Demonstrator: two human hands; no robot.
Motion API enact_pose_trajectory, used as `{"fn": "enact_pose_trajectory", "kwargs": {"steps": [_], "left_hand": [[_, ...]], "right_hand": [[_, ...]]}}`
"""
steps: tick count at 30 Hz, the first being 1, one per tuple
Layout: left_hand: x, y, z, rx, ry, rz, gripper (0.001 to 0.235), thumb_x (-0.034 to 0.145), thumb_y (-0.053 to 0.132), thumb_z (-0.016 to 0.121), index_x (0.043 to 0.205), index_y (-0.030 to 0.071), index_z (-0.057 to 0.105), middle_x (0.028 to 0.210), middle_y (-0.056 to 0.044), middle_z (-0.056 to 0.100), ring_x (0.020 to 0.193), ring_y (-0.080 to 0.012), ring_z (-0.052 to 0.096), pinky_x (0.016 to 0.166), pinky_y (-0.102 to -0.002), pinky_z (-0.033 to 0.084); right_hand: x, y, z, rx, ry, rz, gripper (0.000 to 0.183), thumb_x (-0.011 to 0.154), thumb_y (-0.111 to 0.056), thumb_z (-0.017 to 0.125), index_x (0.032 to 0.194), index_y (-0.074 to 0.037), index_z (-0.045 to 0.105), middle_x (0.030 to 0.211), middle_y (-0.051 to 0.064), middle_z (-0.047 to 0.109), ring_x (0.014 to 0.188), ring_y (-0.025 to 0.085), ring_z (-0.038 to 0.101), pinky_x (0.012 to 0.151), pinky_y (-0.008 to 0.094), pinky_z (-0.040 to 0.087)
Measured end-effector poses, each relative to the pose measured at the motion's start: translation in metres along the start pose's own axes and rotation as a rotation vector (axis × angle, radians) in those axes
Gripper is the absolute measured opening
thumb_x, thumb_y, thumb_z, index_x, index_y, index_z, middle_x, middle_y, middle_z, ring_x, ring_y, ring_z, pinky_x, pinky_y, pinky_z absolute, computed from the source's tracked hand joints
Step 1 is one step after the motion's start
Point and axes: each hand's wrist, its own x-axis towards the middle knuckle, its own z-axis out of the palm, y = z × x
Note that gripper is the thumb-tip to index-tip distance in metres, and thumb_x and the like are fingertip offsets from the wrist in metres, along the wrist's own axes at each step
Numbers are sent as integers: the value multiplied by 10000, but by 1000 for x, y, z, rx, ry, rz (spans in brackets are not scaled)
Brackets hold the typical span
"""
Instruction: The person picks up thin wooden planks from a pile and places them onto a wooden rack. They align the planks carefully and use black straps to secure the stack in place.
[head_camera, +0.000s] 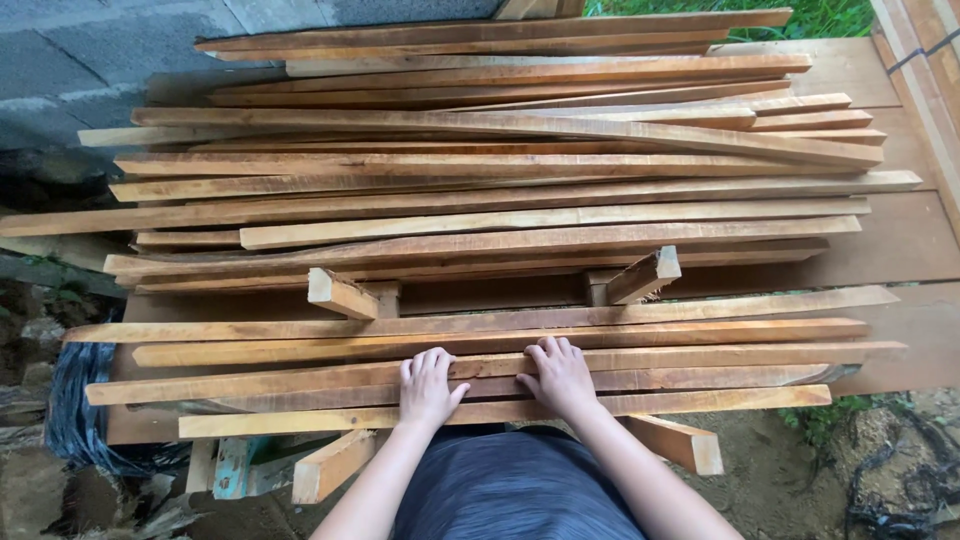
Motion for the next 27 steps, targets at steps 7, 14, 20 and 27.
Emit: {"fn": "enact_pose_trajectory", "kwargs": {"steps": [7,14,20,27], "left_hand": [[12,6,-16,4,-215,-92,573,789,412,837,1245,162,597,1252,-17,596,1274,-221,503,1129,-435,318],[0,1,-3,-30,12,54,524,743,331,853,1183,143,639,1253,-36,604,1245,-231,516,1097,-486,313],[0,6,-8,-117,60,29,464,787,241,812,1211,164,642,1188,-8,652,1202,-222,553,1086,-481,335],[35,12,-27,-148,236,129,284,792,213,768,1073,210,724,1119,30,685,1144,-224,572,1026,-493,333]], "right_hand": [[-4,9,21,7,-100,26,454,882,-402,729,1211,-111,614,1169,60,625,1127,268,567,969,407,462],[-14,7,18,63,94,-95,376,866,-322,736,1168,-106,681,1162,59,645,1111,276,582,949,420,450],[-15,1,4,55,268,-178,348,840,-264,733,1141,-98,679,1168,51,669,1108,268,594,999,448,440],[15,12,-6,140,414,-113,188,904,-208,726,1092,-207,725,1091,17,681,1089,256,611,974,435,441]]}}
